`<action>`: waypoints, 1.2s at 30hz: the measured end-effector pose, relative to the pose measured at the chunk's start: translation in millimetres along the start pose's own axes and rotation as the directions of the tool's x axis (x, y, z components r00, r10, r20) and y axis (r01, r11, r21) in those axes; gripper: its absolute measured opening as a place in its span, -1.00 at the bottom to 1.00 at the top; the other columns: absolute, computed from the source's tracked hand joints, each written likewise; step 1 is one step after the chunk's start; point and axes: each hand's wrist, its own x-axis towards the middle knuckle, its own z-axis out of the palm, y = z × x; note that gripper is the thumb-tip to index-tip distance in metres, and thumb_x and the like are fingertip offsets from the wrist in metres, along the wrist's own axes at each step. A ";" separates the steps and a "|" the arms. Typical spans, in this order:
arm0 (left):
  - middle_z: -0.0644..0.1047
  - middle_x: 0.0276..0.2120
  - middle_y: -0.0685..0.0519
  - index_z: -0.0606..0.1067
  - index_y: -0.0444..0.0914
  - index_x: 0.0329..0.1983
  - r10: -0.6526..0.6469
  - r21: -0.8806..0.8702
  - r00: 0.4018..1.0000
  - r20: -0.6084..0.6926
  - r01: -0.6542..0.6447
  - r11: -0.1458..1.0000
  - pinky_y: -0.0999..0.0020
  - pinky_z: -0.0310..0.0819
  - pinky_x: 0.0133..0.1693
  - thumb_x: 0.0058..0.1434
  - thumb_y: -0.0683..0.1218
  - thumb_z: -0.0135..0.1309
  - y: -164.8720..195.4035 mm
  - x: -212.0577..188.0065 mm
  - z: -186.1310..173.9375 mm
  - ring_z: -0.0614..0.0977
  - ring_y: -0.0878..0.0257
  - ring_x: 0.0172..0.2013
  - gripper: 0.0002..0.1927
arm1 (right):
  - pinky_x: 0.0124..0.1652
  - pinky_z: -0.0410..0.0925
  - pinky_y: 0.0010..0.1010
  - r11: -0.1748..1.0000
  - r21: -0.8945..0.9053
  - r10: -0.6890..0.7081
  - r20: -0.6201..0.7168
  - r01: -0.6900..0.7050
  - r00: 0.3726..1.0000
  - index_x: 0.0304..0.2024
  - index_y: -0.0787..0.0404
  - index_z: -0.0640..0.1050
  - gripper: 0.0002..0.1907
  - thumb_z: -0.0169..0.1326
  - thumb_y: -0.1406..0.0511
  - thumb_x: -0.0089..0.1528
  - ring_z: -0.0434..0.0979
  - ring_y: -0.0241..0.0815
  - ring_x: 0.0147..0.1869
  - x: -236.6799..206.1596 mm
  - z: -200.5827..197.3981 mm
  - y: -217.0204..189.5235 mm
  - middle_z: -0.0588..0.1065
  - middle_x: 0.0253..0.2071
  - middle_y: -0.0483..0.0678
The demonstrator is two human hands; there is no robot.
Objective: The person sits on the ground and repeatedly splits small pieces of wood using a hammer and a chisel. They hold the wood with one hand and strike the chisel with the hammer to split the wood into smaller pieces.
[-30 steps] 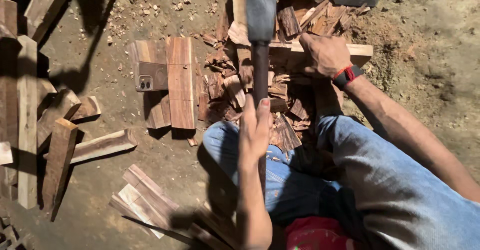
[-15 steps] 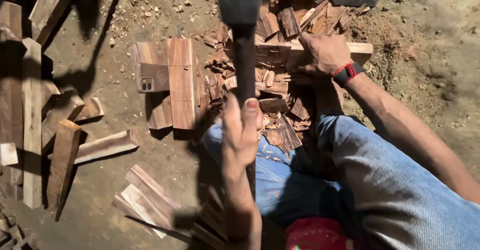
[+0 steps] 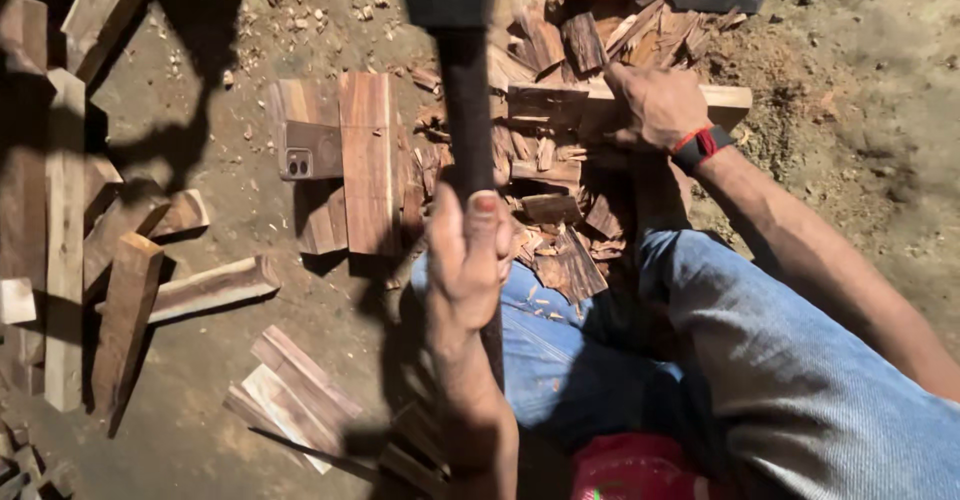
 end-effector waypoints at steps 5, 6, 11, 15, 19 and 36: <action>0.27 -0.64 0.22 0.34 -0.27 -0.01 -0.260 0.119 0.956 -0.136 0.277 0.954 0.54 0.15 -0.72 0.47 0.19 -0.20 -46.3 18.4 28.0 0.30 0.47 -0.69 -0.57 | -0.39 0.37 -0.17 0.994 -0.081 0.093 0.249 -0.075 0.964 0.14 0.09 0.34 -0.12 0.40 -0.13 -0.05 0.57 0.01 -0.34 1.4 -2.9 -0.6 0.52 -0.40 -0.07; 0.28 -0.63 0.21 0.35 -0.28 0.00 -0.276 0.121 0.944 -0.180 0.299 0.947 0.55 0.17 -0.69 0.48 0.18 -0.17 -49.5 18.9 29.1 0.32 0.47 -0.67 -0.58 | -0.38 0.37 -0.17 0.992 -0.099 0.100 0.267 -0.076 0.958 0.14 0.09 0.35 -0.12 0.40 -0.14 -0.05 0.57 0.01 -0.33 0.4 -3.4 -1.9 0.52 -0.40 -0.07; 0.29 -0.59 0.21 0.27 -0.27 -0.06 -0.197 -0.098 0.977 -0.079 0.189 0.977 0.52 0.16 -0.72 0.50 0.17 -0.21 -19.1 6.1 4.8 0.32 0.45 -0.68 -0.61 | -0.38 0.37 -0.18 0.995 -0.078 0.072 0.182 -0.058 0.981 0.15 0.09 0.35 -0.09 0.41 -0.12 -0.09 0.59 -0.01 -0.30 -2.0 -6.3 -4.7 0.53 -0.34 -0.08; 0.31 -0.53 0.20 0.29 -0.29 0.03 -0.019 -0.114 0.997 -0.069 0.011 0.993 0.51 0.18 -0.65 0.52 0.16 -0.16 -0.9 -3.7 -3.6 0.31 0.44 -0.64 -0.60 | -0.36 0.38 -0.18 0.996 -0.071 0.066 0.164 -0.055 0.984 0.18 0.06 0.35 -0.10 0.41 -0.10 -0.08 0.59 -0.02 -0.29 -0.8 -5.5 -1.4 0.54 -0.30 -0.10; 0.26 -0.65 0.24 0.32 -0.30 -0.05 -0.261 0.044 0.961 -0.090 0.265 0.963 0.52 0.12 -0.73 0.50 0.15 -0.19 -29.6 10.6 13.1 0.27 0.45 -0.71 -0.61 | -0.37 0.38 -0.18 0.995 -0.079 0.073 0.202 -0.058 0.977 0.15 0.07 0.36 -0.10 0.42 -0.12 -0.09 0.60 0.00 -0.28 1.6 -1.5 1.0 0.55 -0.29 -0.08; 0.23 -0.64 0.22 0.31 -0.24 -0.13 -0.378 -0.046 0.922 -0.080 0.375 0.926 0.52 0.13 -0.73 0.49 0.10 -0.17 -47.4 8.2 55.4 0.27 0.45 -0.72 -0.70 | -0.35 0.38 -0.17 0.992 -0.079 0.120 0.254 -0.103 0.960 0.09 0.09 0.36 -0.18 0.42 -0.11 -0.03 0.61 0.02 -0.29 0.2 -13.2 -9.4 0.55 -0.38 -0.05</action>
